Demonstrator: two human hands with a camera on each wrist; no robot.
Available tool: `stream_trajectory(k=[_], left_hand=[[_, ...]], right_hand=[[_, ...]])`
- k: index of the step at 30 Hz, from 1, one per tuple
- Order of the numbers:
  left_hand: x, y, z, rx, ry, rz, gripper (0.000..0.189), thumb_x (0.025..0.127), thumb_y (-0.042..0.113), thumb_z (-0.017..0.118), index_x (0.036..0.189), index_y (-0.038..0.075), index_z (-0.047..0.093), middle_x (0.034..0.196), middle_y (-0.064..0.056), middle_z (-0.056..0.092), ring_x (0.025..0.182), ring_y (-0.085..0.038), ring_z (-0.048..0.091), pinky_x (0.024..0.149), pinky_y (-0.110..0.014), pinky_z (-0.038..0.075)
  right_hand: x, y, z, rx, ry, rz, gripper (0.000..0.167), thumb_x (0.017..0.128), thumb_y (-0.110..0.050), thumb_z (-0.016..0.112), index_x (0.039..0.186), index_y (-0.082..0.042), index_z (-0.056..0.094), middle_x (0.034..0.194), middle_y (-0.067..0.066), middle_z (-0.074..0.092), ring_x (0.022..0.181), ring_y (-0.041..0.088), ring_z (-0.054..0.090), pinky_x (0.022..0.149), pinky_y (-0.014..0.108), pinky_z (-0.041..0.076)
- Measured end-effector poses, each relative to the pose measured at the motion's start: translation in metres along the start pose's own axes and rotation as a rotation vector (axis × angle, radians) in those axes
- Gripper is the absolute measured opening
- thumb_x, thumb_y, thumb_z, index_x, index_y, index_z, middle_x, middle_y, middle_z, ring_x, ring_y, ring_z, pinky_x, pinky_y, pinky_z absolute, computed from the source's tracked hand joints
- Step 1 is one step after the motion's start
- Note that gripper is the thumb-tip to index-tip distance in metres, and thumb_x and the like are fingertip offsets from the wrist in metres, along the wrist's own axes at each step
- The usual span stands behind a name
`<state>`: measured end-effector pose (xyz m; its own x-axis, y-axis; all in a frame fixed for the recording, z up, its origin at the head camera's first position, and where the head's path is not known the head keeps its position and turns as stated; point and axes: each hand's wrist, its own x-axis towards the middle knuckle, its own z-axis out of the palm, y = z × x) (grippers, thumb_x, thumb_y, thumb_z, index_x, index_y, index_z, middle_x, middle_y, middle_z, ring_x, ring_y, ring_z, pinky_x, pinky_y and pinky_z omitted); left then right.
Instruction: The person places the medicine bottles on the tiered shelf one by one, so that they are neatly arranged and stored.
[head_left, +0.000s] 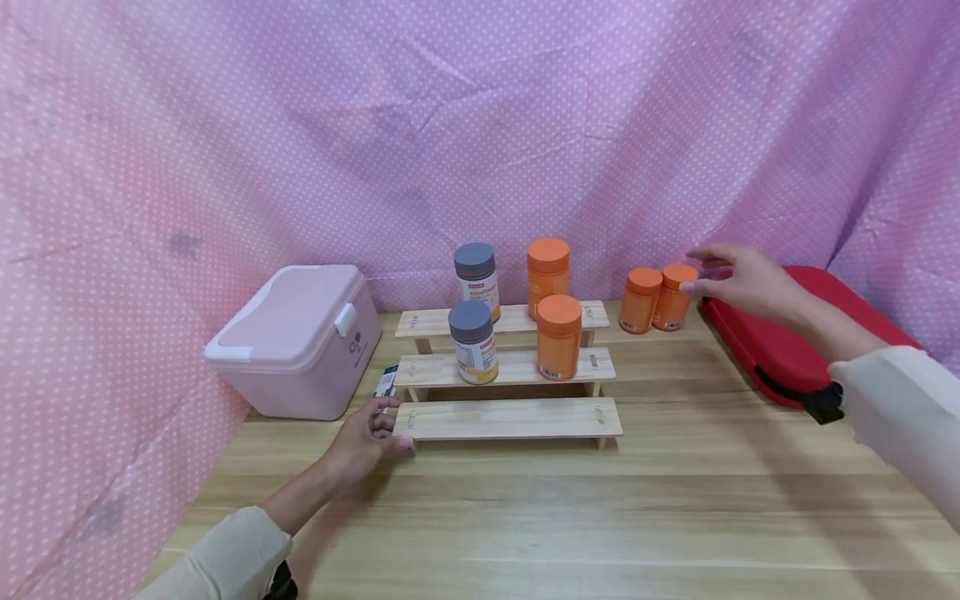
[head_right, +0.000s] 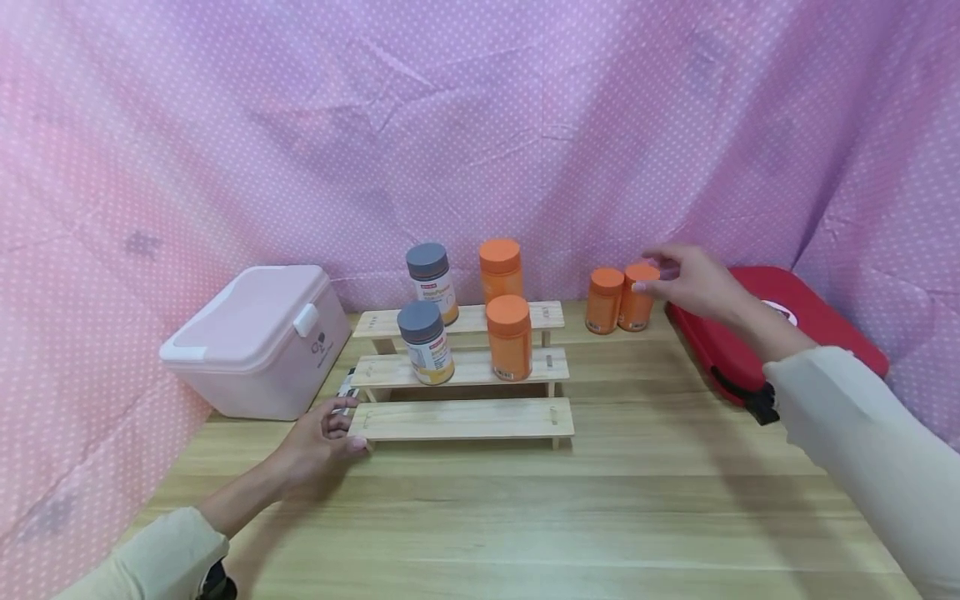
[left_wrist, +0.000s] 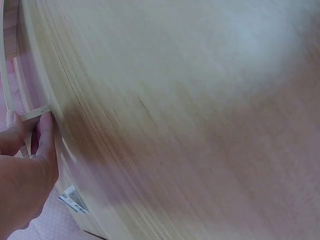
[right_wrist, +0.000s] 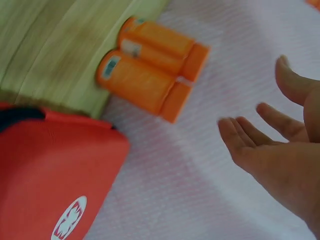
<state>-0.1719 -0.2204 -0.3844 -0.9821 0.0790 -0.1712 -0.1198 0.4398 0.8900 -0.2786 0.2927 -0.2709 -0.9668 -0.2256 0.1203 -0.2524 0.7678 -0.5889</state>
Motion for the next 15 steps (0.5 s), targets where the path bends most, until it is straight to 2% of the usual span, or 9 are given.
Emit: stream_trajectory(k=[2,4,8,12,15], left_hand=[[0.000,0.000,0.000,0.007,0.008,-0.002,0.059,0.082,-0.006,0.070,0.134,-0.002,0.041,0.101,-0.014,0.066,0.090,-0.021,0.064,0.073,-0.025,0.053],[0.000,0.000,0.001,0.006,0.006,0.004,0.059,0.082,-0.007,0.070,0.133,-0.002,0.041,0.101,-0.014,0.066,0.090,-0.021,0.064,0.073,-0.025,0.053],[0.000,0.000,0.001,0.009,0.010,0.018,0.058,0.082,-0.007,0.070,0.133,-0.003,0.042,0.099,-0.014,0.066,0.089,-0.022,0.065,0.072,-0.024,0.053],[-0.001,-0.001,0.001,0.014,0.019,0.026,0.058,0.081,-0.008,0.070,0.132,-0.003,0.042,0.099,-0.014,0.067,0.089,-0.023,0.066,0.073,-0.025,0.054],[-0.001,-0.001,0.001,0.010,0.009,0.033,0.057,0.082,-0.008,0.069,0.133,-0.003,0.042,0.102,-0.016,0.067,0.093,-0.024,0.065,0.076,-0.026,0.054]], right_hand=[[0.010,0.006,-0.001,-0.004,0.020,0.005,0.072,0.090,-0.037,0.067,0.144,0.001,0.038,0.142,0.030,0.040,0.124,0.049,0.043,0.095,0.059,0.041],[0.020,0.012,0.000,-0.016,0.032,0.010,0.074,0.091,-0.037,0.067,0.146,0.001,0.034,0.145,0.032,0.033,0.127,0.053,0.037,0.096,0.064,0.036],[0.036,0.024,0.005,-0.008,-0.001,0.023,0.079,0.092,-0.035,0.066,0.149,0.002,0.026,0.148,0.035,0.026,0.130,0.055,0.030,0.099,0.066,0.032],[0.046,0.032,0.011,0.066,-0.084,0.073,0.086,0.092,-0.034,0.065,0.152,0.001,0.014,0.149,0.037,0.019,0.133,0.053,0.025,0.102,0.064,0.030],[0.049,0.036,0.012,0.087,-0.133,0.098,0.085,0.094,-0.030,0.063,0.151,0.003,0.010,0.148,0.039,0.017,0.133,0.054,0.024,0.103,0.064,0.029]])
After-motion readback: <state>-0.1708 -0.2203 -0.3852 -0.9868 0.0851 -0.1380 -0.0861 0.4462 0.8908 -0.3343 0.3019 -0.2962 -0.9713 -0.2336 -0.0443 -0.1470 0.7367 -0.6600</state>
